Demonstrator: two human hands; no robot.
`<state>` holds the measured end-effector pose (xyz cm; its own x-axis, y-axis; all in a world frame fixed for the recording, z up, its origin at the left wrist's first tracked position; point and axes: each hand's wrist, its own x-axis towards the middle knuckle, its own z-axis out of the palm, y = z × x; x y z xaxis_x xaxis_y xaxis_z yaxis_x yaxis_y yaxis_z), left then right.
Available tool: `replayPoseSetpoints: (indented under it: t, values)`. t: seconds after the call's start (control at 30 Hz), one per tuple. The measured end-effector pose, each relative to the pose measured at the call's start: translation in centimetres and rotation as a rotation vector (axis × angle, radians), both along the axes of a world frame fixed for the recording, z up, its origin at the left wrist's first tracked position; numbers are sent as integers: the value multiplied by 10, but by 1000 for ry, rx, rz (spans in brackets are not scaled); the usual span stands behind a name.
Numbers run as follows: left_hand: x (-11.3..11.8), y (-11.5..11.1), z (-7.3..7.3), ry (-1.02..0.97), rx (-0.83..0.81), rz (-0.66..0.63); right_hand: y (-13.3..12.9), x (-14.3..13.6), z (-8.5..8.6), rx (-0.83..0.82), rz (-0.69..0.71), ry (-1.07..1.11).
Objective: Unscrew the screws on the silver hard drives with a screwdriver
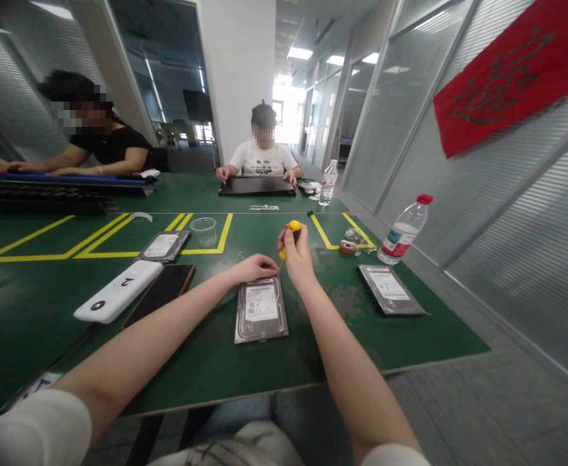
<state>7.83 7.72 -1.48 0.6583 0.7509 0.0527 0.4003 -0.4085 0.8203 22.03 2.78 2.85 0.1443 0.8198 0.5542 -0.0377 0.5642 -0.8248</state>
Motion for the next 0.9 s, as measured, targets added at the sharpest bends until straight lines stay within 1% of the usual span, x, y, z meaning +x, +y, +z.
replayPoseSetpoints:
  t: [0.17, 0.4, 0.6, 0.77, 0.9]
  values:
    - [0, -1, 1, 7, 7, 0, 3, 2, -3, -33, 24, 70]
    - [0, -1, 1, 14, 13, 5, 2, 3, 0, -32, -54, 108]
    - [1, 0, 1, 26, 17, 7, 4, 6, 0, -45, -22, 119]
    - [1, -1, 3, 31, 18, 2, 10, 7, -3, -65, 46, 170]
    - [0, -1, 3, 35, 11, 2, 8, 5, -1, -71, 52, 160]
